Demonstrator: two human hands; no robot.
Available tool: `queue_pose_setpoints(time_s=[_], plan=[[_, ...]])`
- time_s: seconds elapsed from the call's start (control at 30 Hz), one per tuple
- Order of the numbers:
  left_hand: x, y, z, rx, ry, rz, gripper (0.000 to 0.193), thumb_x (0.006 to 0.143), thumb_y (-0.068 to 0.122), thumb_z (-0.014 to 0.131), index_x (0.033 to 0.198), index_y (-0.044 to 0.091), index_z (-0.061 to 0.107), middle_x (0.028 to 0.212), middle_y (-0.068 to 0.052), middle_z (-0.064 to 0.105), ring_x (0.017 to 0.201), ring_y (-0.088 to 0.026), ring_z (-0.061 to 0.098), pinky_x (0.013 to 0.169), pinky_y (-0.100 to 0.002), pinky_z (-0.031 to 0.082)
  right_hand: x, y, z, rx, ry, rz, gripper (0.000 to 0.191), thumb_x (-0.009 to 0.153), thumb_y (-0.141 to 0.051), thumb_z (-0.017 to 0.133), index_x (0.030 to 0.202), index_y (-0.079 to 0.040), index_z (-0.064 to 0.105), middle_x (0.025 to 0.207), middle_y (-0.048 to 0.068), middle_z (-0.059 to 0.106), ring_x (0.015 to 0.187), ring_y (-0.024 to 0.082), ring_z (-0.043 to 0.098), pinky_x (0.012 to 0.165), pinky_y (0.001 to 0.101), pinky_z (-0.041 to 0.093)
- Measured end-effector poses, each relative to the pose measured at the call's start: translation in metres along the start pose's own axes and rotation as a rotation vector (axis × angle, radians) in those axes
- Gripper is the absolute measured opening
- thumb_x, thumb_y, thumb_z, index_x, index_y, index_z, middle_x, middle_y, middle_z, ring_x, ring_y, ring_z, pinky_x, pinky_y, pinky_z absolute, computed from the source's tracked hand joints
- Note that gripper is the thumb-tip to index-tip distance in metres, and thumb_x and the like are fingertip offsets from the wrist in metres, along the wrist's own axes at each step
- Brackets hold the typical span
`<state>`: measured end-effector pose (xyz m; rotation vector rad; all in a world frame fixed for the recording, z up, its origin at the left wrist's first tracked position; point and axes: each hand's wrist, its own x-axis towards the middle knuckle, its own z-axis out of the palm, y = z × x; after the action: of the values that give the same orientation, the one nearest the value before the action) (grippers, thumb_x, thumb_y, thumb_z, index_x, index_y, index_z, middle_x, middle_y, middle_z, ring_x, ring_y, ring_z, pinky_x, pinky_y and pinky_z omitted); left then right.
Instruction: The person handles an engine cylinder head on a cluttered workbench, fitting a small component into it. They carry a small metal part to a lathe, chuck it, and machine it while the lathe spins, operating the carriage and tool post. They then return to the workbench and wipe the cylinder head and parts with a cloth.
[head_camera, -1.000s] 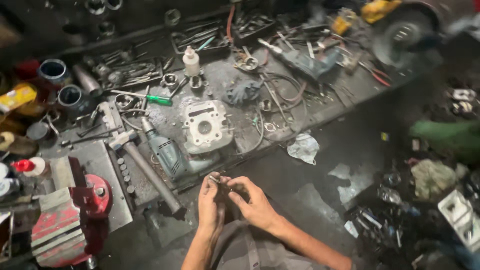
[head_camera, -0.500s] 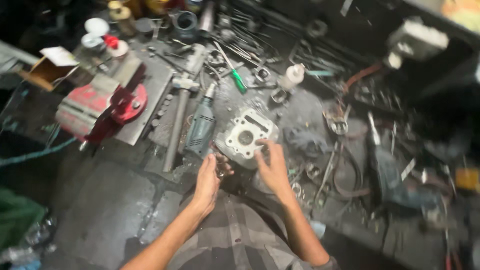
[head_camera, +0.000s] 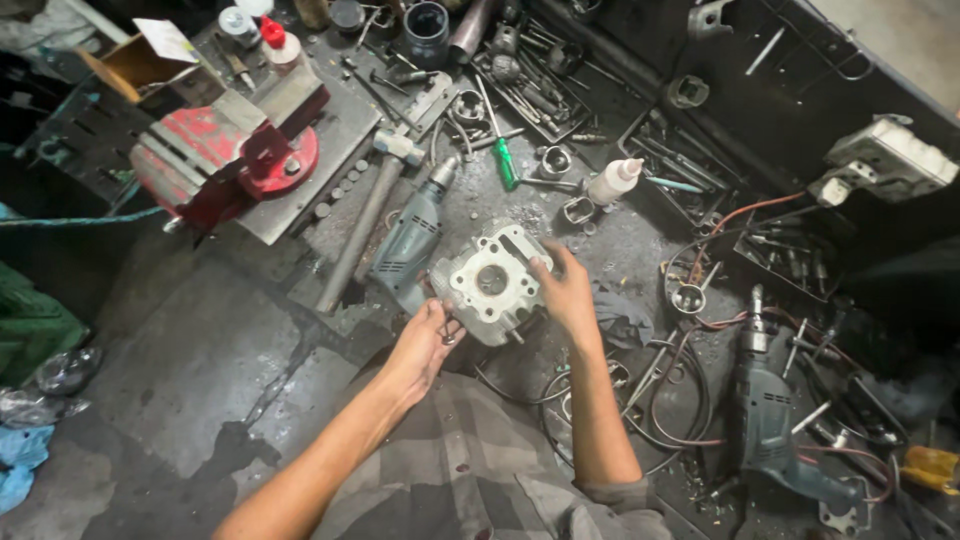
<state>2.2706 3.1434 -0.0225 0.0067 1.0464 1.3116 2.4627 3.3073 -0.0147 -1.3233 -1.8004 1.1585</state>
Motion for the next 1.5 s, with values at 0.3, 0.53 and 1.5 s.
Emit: queue_pose_setpoints(time_s=[0.3,0.53,1.5], plan=[[0.006,0.018,0.013,0.352,-0.205,-0.042,0.032,0.112,0.037,0.044,0.108,0.007,0.056,0.110,-0.001,0.057,0.101,-0.011,0.057,0.100,-0.034,0.050,-0.098,0.022,-0.060,0.271,0.241,0.392,0.052,0.082,0.005,0.077,0.131,-0.002,0.058,0.125,0.010,0.066,0.114,0.020,0.063,0.095,0.0335,0.054],[0.028,-0.006,0.043,0.497,-0.634,-0.208,0.027,0.107,0.028,0.044,0.120,0.009,0.057,0.111,0.001,0.058,0.108,-0.010,0.058,0.104,-0.034,0.051,-0.171,0.036,-0.114,0.256,0.416,0.378,0.051,0.085,0.009,0.072,0.132,-0.003,0.057,0.124,0.008,0.066,0.116,0.016,0.062,0.099,0.0311,0.051],[0.103,0.091,0.033,0.353,-0.196,0.149,0.029,0.111,0.030,0.043,0.108,0.007,0.060,0.122,-0.009,0.071,0.104,-0.016,0.065,0.091,-0.031,0.054,-0.030,-0.051,0.054,-0.383,-0.117,-0.065,0.036,0.085,-0.003,0.069,0.121,-0.006,0.068,0.115,0.011,0.069,0.106,0.030,0.067,0.089,0.0426,0.057]])
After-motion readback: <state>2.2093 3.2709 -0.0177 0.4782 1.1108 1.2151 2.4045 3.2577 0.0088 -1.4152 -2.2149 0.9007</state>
